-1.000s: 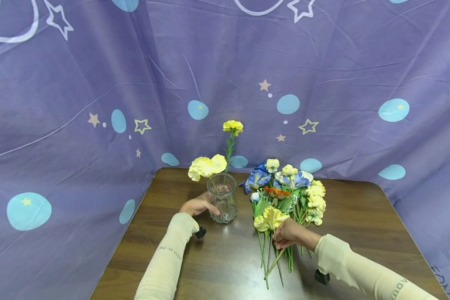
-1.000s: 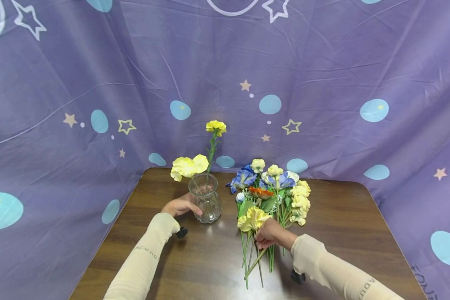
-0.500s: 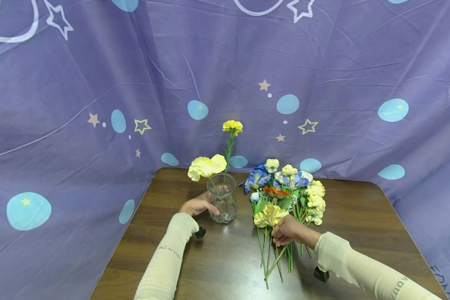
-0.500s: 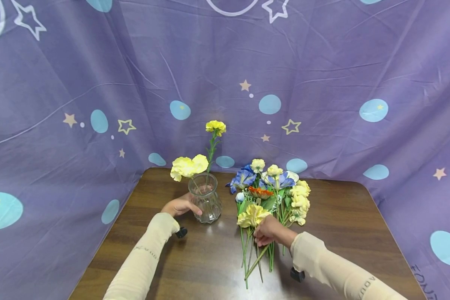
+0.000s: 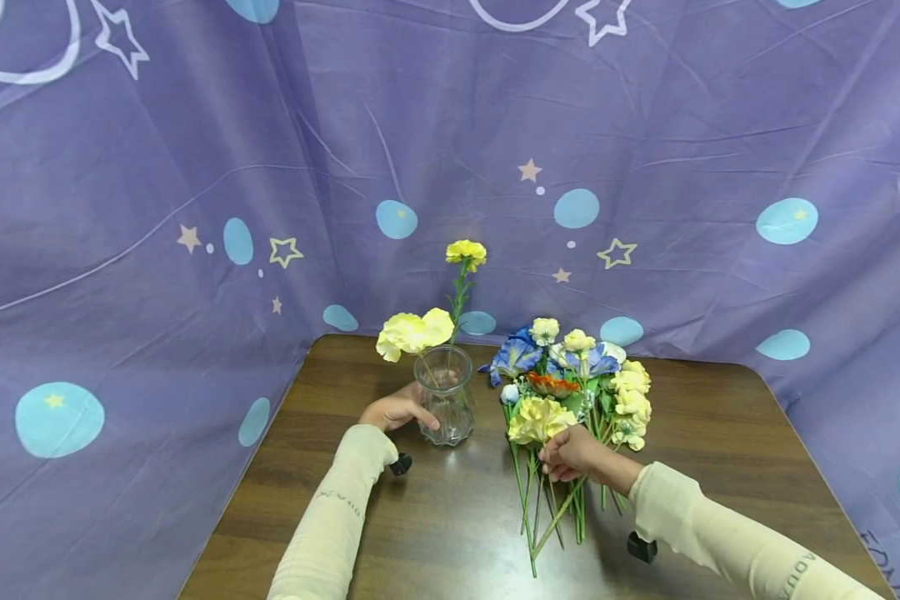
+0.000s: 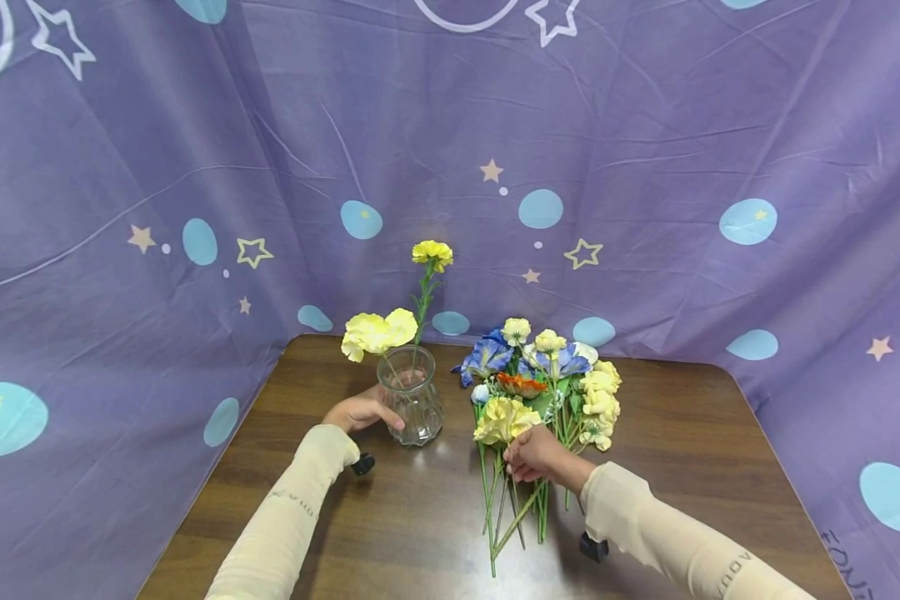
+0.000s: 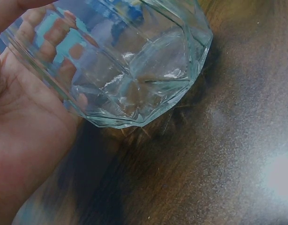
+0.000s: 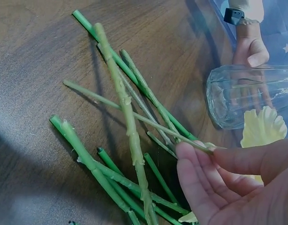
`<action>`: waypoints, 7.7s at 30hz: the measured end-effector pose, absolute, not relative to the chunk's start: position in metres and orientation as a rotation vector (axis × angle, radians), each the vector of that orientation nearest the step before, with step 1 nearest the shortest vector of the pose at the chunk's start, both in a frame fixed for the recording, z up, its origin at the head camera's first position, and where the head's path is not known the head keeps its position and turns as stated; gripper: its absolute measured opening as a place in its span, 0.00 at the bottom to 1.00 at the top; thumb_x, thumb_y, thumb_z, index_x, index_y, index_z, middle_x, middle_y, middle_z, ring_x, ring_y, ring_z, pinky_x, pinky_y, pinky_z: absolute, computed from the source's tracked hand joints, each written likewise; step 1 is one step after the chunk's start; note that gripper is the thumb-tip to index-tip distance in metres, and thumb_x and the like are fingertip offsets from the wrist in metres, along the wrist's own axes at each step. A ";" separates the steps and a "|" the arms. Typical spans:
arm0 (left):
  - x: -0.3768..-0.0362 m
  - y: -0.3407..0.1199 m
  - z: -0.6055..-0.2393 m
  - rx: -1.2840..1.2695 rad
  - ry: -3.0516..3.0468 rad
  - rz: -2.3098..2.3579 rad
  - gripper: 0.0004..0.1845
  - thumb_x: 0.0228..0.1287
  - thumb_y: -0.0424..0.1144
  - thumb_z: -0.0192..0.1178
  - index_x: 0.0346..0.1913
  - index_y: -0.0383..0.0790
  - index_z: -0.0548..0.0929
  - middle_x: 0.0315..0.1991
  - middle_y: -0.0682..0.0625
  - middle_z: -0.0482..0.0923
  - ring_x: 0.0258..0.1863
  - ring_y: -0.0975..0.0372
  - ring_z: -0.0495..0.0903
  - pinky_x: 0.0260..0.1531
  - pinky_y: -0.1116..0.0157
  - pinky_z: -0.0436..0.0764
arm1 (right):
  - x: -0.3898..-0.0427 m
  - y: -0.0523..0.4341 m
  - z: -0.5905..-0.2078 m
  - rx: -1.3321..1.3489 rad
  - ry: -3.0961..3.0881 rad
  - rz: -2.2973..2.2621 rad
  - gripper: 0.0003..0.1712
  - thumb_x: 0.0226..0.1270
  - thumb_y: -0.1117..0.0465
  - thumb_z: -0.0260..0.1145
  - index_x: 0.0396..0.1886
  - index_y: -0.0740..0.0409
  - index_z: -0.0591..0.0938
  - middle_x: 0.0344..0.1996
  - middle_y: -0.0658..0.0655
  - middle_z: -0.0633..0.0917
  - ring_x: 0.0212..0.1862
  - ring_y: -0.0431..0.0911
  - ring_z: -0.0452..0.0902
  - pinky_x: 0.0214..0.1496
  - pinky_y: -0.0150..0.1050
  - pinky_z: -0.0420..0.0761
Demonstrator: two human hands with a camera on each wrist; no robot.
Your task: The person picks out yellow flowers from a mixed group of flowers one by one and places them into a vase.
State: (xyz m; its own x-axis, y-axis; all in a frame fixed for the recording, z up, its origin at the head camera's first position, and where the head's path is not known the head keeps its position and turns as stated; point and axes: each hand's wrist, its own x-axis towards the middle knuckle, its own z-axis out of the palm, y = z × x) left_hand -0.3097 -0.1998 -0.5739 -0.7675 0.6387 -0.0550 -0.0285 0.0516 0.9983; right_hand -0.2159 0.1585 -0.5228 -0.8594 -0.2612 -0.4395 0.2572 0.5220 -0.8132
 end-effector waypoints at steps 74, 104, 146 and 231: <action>-0.308 -0.200 -0.576 0.584 1.845 1.771 0.55 0.43 0.19 0.68 0.78 0.32 0.56 0.78 0.37 0.60 0.70 0.60 0.68 0.79 0.45 0.54 | -0.227 0.159 -0.505 0.000 2.252 -1.427 0.10 0.67 0.74 0.64 0.46 0.75 0.85 0.31 0.64 0.91 0.29 0.45 0.86 0.37 0.46 0.89; -0.309 -0.199 -0.576 0.591 1.845 1.775 0.56 0.42 0.20 0.69 0.78 0.32 0.56 0.78 0.37 0.59 0.71 0.58 0.67 0.79 0.44 0.53 | -0.245 0.150 -0.472 -0.082 2.255 -1.490 0.13 0.71 0.70 0.63 0.50 0.73 0.86 0.35 0.65 0.91 0.33 0.46 0.87 0.44 0.50 0.89; -0.309 -0.200 -0.578 0.597 1.852 1.768 0.55 0.43 0.19 0.68 0.78 0.32 0.56 0.77 0.37 0.62 0.67 0.62 0.70 0.78 0.45 0.55 | -0.263 0.144 -0.440 -0.149 2.201 -1.635 0.17 0.72 0.72 0.60 0.55 0.80 0.80 0.39 0.68 0.90 0.33 0.43 0.86 0.43 0.41 0.89; -0.305 -0.199 -0.577 0.562 1.844 1.795 0.55 0.43 0.20 0.69 0.79 0.34 0.56 0.77 0.36 0.61 0.73 0.53 0.66 0.79 0.43 0.53 | -0.288 0.059 -0.367 -0.115 2.045 -2.323 0.17 0.72 0.69 0.63 0.56 0.74 0.83 0.28 0.49 0.89 0.36 0.42 0.89 0.43 0.33 0.88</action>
State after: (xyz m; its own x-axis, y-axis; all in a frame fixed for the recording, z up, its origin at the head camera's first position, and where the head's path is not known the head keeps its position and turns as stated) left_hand -0.3052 -0.1988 -0.5774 -0.7884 0.6115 -0.0678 -0.0513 0.0445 0.9977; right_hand -0.2884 0.0593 -0.3668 -0.9962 -0.0825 0.0266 -0.0159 -0.1278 -0.9917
